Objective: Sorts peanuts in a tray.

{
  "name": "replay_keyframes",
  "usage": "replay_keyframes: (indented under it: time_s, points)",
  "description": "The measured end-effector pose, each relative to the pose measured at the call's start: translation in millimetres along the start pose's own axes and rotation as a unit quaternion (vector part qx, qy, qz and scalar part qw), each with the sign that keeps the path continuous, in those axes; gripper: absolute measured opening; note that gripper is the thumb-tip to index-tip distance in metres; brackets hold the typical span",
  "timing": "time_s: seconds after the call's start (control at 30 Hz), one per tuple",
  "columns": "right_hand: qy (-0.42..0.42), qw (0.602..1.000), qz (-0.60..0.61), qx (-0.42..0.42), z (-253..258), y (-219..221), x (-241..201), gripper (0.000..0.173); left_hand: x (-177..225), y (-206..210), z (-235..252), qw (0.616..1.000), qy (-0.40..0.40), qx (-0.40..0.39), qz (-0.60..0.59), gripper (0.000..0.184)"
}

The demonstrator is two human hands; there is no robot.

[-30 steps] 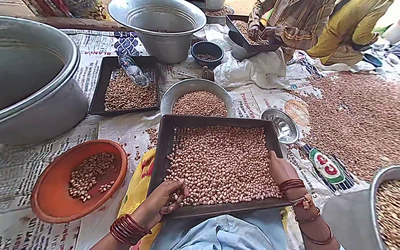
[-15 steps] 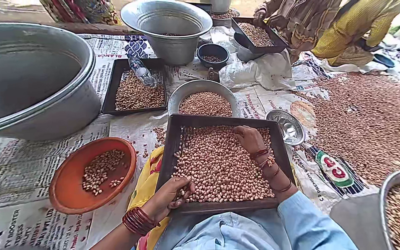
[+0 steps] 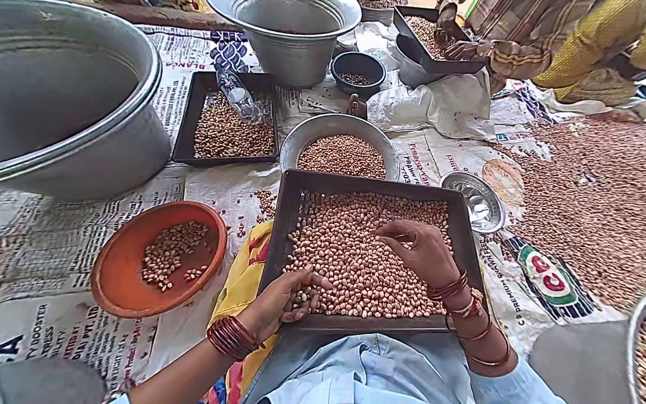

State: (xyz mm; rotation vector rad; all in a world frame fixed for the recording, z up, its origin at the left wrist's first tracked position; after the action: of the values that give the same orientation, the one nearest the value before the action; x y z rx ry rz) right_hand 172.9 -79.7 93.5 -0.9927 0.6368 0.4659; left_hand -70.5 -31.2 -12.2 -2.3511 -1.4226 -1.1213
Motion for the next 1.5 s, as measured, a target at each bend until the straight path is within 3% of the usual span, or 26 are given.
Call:
replay_keyframes:
  time_s: [0.13,0.4,0.47,0.6,0.7,0.8,0.9,1.13,1.23,1.3,1.33,1.5]
  points:
    - [0.055,0.977,-0.195,-0.072,-17.3,12.0,34.8,0.019,2.0,0.4,-0.5,1.000,0.000,0.000,-0.014,0.049]
    - [0.109,0.951,-0.257,-0.135,-21.8,33.0,46.7,0.025,1.7,0.6,-1.4,1.000,0.005,0.008,-0.017,0.046]
    - [0.077,0.969,-0.200,-0.122,-21.5,30.4,29.6,0.024,1.8,-0.1,-0.2,1.000,0.006,0.016,-0.018,0.048]
    - [0.004,0.999,0.038,-0.035,-12.6,15.1,-10.0,0.022,-0.2,0.0,0.6,1.000,0.008,0.011,0.005,0.056]
    - [0.018,0.988,-0.144,0.047,13.1,-5.3,22.5,0.020,0.2,-0.8,0.5,1.000,0.013,0.001,-0.001,0.053]
    - [0.150,0.941,-0.303,-0.019,36.0,-9.7,83.5,0.027,1.3,0.0,0.1,1.000,0.018,0.003,-0.011,0.048]
    - [0.191,0.922,-0.332,-0.049,43.5,-5.4,108.4,0.029,0.5,0.5,0.6,1.000,0.016,0.003,-0.012,0.047]
    - [0.160,0.939,-0.304,-0.026,36.6,-1.5,92.9,0.029,0.5,0.1,1.0,1.000,0.014,0.013,-0.011,0.048]
    - [0.093,0.986,-0.127,-0.054,21.8,13.5,37.0,0.026,0.0,-2.7,1.4,0.999,0.010,0.039,-0.025,0.054]
    - [0.050,0.992,0.018,-0.116,12.8,29.2,3.1,0.029,0.1,-1.6,1.3,0.999,0.010,0.038,-0.031,0.062]
    - [0.043,0.988,0.030,-0.142,13.8,33.8,-4.6,0.036,0.7,-0.8,1.4,0.999,0.012,0.031,-0.035,0.065]
    - [0.160,0.952,-0.212,-0.150,47.9,48.4,50.6,0.060,2.4,-0.4,-0.1,0.999,0.017,0.021,-0.021,0.052]
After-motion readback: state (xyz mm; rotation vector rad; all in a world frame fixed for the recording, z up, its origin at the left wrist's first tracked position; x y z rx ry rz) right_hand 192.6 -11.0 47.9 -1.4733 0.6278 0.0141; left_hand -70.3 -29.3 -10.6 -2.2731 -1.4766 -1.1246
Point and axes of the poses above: each hand's wrist, its own z-axis towards the middle knuckle, its own y-axis out of the palm, x = y × z, the point moved 6 cm from there along z, towards the middle knuckle, and after that the axes turned 14 degrees about x, right-handed, at the moved point
